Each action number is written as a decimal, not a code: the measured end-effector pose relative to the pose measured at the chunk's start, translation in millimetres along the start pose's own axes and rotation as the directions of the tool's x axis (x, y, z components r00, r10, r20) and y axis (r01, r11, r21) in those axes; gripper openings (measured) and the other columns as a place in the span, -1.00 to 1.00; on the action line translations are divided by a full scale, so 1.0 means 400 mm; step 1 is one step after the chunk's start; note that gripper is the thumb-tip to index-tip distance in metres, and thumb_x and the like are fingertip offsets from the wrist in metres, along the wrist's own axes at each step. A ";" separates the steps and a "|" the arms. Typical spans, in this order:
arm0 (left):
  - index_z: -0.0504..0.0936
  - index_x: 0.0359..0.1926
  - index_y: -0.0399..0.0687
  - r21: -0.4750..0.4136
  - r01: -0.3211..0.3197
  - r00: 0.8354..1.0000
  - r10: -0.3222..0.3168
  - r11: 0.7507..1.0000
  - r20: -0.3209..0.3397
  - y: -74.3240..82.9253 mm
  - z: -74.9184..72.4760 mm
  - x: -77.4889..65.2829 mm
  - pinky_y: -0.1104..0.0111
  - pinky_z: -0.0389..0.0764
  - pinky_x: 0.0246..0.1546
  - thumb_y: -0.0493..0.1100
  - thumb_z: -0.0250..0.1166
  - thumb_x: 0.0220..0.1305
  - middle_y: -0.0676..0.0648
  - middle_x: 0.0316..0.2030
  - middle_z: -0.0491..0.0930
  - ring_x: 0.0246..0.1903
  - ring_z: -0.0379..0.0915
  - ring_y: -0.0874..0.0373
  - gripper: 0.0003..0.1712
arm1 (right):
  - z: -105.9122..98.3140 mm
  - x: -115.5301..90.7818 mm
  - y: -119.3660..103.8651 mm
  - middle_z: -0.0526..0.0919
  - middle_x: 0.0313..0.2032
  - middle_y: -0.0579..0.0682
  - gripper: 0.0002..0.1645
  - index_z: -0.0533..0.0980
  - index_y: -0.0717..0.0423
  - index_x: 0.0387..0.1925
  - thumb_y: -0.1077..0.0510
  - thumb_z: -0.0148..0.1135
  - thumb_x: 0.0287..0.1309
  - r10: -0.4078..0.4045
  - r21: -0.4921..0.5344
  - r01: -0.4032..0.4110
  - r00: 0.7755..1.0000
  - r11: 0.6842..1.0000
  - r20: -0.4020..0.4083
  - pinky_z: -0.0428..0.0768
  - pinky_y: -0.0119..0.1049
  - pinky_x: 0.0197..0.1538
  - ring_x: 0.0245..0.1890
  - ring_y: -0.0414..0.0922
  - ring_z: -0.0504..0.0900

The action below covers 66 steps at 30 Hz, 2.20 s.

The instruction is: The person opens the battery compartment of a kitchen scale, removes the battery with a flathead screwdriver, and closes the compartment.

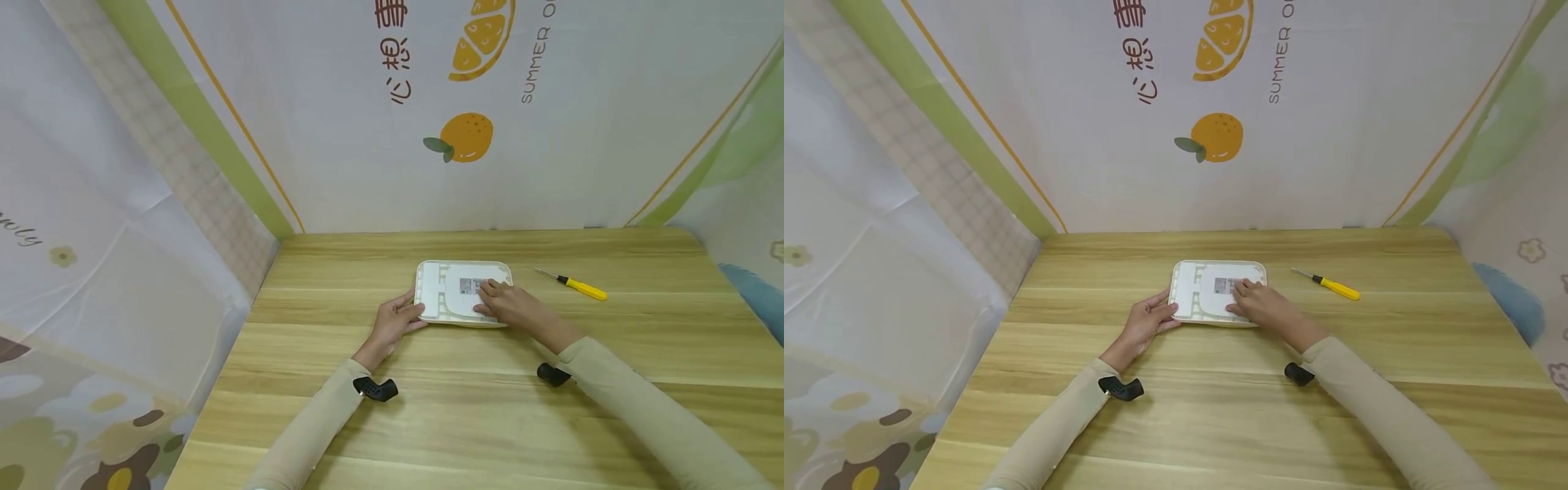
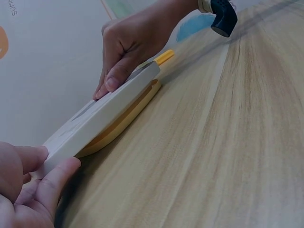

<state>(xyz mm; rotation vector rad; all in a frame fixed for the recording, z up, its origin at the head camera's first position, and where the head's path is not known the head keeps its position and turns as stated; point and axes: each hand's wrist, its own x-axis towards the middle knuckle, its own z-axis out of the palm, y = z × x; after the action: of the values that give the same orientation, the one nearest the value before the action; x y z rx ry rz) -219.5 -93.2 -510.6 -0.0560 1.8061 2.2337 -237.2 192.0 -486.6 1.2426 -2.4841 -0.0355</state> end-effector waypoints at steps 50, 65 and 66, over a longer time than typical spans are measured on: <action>0.30 0.47 -0.35 0.021 -0.004 1.000 0.004 1.000 -0.015 0.008 0.005 -0.004 0.26 0.80 -0.04 -0.42 0.23 0.44 -0.48 0.15 0.54 -0.33 0.64 0.21 -0.37 | -0.038 0.024 0.014 0.79 -0.32 0.11 -0.88 0.68 0.29 -0.21 0.27 0.33 0.32 0.216 0.236 -0.194 0.974 0.952 -0.070 0.79 -0.12 -0.34 -0.39 -0.03 0.74; 0.30 0.48 -0.32 0.026 -0.010 1.000 0.011 1.000 -0.012 0.007 -0.001 -0.004 0.24 0.79 -0.01 -0.40 0.23 0.45 -0.48 0.16 0.53 -0.27 0.67 0.17 -0.36 | -0.143 -0.108 0.251 0.57 0.15 0.47 -0.28 0.45 0.52 0.27 -0.11 -0.02 0.58 0.796 0.710 -0.687 0.513 0.156 0.321 0.78 -0.41 -0.08 -0.21 -0.20 0.77; 0.30 0.48 -0.32 0.026 -0.009 1.000 0.010 1.000 -0.015 0.007 -0.002 -0.004 0.24 0.79 -0.02 -0.40 0.23 0.44 -0.47 0.16 0.54 -0.27 0.67 0.17 -0.36 | -0.140 -0.122 0.264 0.56 0.15 0.48 -0.29 0.44 0.53 0.27 -0.09 -0.02 0.58 0.804 0.712 -0.688 0.498 0.138 0.326 0.78 -0.42 -0.08 -0.27 -0.31 0.74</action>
<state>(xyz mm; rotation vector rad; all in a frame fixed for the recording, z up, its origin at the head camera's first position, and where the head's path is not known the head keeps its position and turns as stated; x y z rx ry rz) -218.5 -94.7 -507.7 -0.0600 1.8472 2.2212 -273.3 302.6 -430.0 -0.0859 -2.7199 1.5206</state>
